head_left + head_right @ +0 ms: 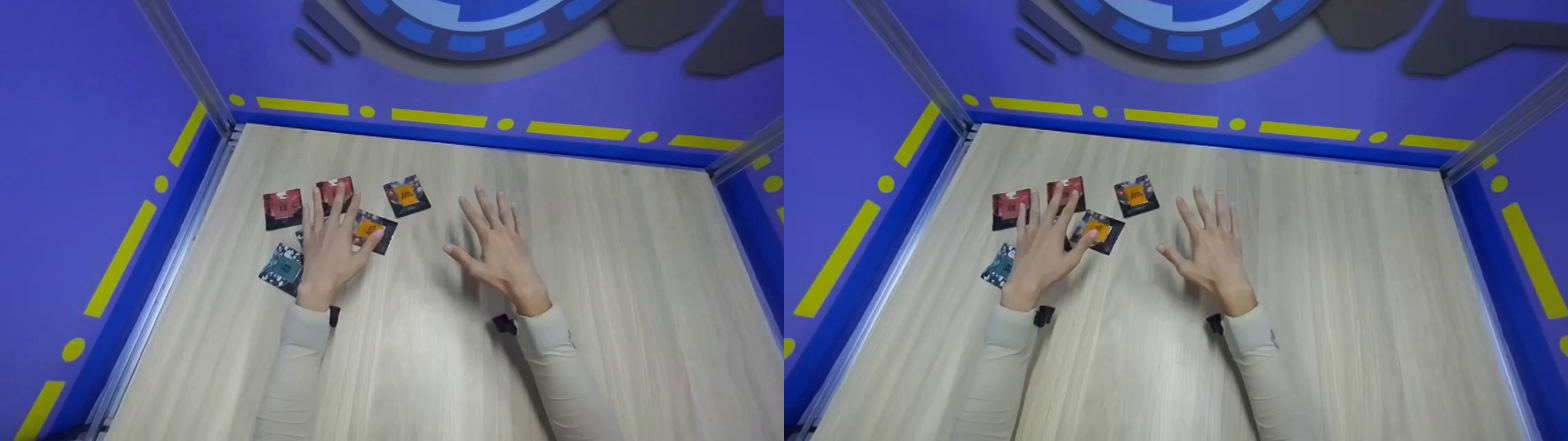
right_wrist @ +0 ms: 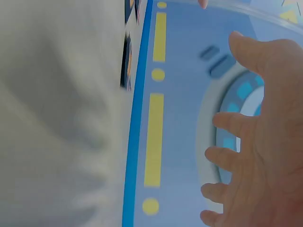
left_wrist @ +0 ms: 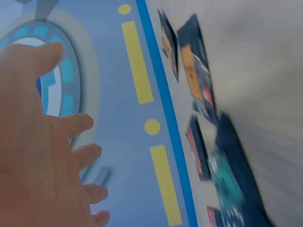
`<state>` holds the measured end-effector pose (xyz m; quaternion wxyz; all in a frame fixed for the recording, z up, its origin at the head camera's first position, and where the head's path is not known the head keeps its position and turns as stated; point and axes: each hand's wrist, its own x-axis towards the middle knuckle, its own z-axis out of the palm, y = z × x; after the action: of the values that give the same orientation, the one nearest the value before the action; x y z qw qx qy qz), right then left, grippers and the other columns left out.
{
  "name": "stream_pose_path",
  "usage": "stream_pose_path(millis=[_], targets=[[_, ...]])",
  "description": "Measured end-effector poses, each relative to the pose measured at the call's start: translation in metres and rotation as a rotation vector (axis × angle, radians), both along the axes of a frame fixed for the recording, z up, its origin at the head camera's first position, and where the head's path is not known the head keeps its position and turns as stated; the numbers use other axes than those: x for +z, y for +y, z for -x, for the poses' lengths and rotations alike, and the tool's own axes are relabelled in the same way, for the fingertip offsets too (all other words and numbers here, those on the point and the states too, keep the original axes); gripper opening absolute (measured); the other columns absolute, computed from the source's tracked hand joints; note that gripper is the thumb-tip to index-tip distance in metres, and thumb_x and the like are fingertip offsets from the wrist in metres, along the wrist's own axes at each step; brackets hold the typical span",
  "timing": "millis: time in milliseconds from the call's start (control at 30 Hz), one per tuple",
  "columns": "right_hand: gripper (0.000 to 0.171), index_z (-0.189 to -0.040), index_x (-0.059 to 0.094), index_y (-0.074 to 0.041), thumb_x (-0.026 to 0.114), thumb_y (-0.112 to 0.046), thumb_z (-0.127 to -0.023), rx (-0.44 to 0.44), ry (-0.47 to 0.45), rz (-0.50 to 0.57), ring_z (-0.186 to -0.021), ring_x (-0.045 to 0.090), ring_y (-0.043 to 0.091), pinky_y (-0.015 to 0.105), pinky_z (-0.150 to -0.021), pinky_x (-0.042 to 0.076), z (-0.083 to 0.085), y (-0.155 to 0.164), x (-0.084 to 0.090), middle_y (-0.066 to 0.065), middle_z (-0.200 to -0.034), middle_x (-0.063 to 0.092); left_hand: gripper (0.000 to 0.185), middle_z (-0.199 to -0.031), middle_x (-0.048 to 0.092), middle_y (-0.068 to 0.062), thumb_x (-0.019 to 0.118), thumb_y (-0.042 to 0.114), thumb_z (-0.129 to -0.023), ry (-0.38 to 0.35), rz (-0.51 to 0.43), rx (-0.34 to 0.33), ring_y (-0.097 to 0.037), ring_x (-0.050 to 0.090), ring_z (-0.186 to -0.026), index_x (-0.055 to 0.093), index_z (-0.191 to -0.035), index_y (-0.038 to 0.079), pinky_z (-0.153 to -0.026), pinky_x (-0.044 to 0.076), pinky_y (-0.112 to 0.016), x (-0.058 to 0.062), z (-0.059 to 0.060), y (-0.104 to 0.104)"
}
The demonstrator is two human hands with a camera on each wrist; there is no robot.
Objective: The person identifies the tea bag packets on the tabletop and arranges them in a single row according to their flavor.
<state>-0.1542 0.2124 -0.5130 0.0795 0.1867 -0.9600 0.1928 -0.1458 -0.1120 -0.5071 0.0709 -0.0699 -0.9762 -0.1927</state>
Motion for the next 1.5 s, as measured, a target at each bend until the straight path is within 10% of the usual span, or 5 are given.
stream_pose_path(millis=[967,1500], targets=[[0.060,-0.165,0.043,-0.014,0.054,-0.038,-0.111,0.460,-0.108,-0.065,-0.160,0.027,0.046,0.061,-0.131,0.024,0.028,-0.193,-0.019,0.015,-0.175,0.030,0.063,-0.174,0.023,-0.028,0.053,0.025,-0.110,-0.247,0.051,0.159,-0.054,0.017,-0.161,0.034,-0.164,-0.003,-0.130,0.021,-0.065,-0.024,-0.052,-0.079],[0.049,-0.159,0.053,-0.013,0.052,-0.014,-0.109,0.493,-0.153,-0.238,-0.160,0.034,0.035,0.045,-0.132,0.027,0.015,-0.249,-0.035,0.009,-0.170,0.042,0.054,-0.166,0.034,-0.031,0.060,0.011,-0.105,-0.209,0.051,0.178,-0.053,0.041,-0.147,0.048,-0.155,-0.006,-0.108,0.050,-0.064,-0.032,-0.071,-0.083]])
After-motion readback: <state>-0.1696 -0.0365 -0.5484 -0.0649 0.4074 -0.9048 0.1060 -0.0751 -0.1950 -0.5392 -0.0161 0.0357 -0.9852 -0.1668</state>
